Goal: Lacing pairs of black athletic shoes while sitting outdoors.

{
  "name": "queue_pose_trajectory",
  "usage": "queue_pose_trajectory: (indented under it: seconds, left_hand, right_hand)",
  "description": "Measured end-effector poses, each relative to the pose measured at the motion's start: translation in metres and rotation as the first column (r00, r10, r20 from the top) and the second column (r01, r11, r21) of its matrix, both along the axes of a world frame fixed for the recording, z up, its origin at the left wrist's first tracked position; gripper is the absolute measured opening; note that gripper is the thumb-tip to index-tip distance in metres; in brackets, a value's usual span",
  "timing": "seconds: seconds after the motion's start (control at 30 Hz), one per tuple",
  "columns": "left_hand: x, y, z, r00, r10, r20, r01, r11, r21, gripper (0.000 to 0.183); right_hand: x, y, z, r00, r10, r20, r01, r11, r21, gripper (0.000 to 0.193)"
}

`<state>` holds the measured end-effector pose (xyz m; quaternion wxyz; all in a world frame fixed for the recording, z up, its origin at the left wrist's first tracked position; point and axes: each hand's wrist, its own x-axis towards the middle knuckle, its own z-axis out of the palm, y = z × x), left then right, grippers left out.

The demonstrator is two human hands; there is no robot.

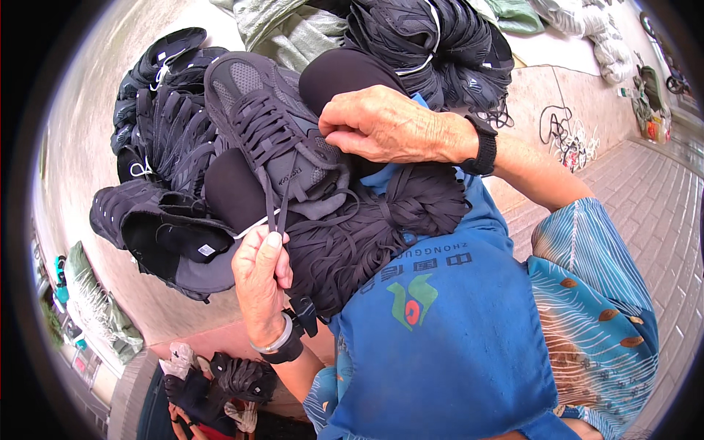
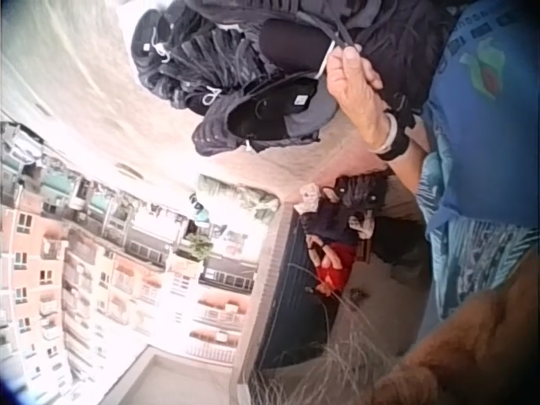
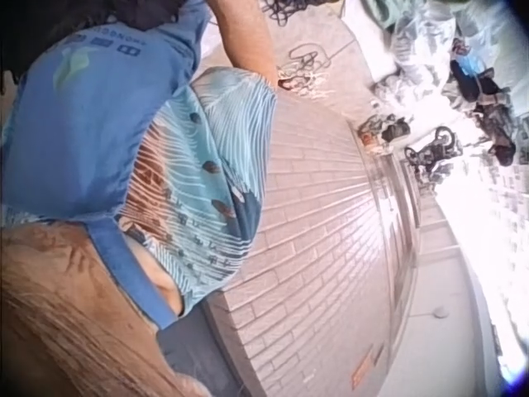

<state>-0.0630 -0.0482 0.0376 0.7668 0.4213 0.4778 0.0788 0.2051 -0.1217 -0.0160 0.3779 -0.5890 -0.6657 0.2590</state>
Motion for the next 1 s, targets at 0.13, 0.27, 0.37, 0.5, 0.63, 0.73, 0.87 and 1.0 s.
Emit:
queue_pose_trajectory:
  seconds: [0.13, 0.27, 0.37, 0.5, 0.63, 0.73, 0.87, 1.0]
  left_hand:
    - [0.004, -0.003, -0.005, 0.995, -0.085, -0.045, 0.090, 0.988, 0.123, 0.017]
    - [0.012, -0.005, 0.002, 0.998, -0.051, -0.045, 0.053, 0.997, 0.049, 0.018]
    - [0.014, -0.005, 0.003, 0.992, -0.051, -0.115, 0.059, 0.996, 0.072, 0.019]
    - [0.021, -0.010, 0.005, 0.989, -0.059, -0.137, 0.078, 0.988, 0.134, 0.021]
    - [0.023, -0.006, 0.007, 0.953, -0.239, -0.187, 0.271, 0.946, 0.176, 0.019]
    - [0.019, 0.000, 0.007, 0.963, -0.189, -0.193, 0.234, 0.941, 0.246, 0.024]
    - [0.007, 0.006, 0.008, 0.984, -0.090, -0.153, 0.129, 0.957, 0.262, 0.024]
    - [0.006, 0.019, -0.001, 0.971, 0.068, -0.230, 0.054, 0.873, 0.485, 0.023]
  right_hand:
    - [0.007, 0.000, 0.009, 0.980, -0.059, -0.191, 0.038, 0.993, -0.116, 0.014]
    - [0.012, -0.003, 0.002, 0.968, -0.049, -0.246, 0.014, 0.989, -0.144, 0.011]
    - [0.013, -0.002, 0.003, 0.964, -0.043, -0.264, 0.007, 0.990, -0.138, 0.011]
    - [0.013, 0.000, 0.001, 0.961, -0.040, -0.273, 0.007, 0.993, -0.121, 0.011]
    - [0.003, 0.008, -0.001, 0.966, -0.041, -0.257, 0.036, 0.999, -0.024, 0.015]
    - [0.000, 0.014, -0.004, 0.997, -0.027, -0.075, 0.034, 0.995, 0.093, 0.013]
    - [0.002, 0.021, -0.011, 0.995, 0.009, -0.104, -0.005, 0.999, 0.043, 0.013]
    - [0.004, 0.023, -0.010, 0.987, 0.056, -0.150, -0.049, 0.997, 0.053, 0.013]
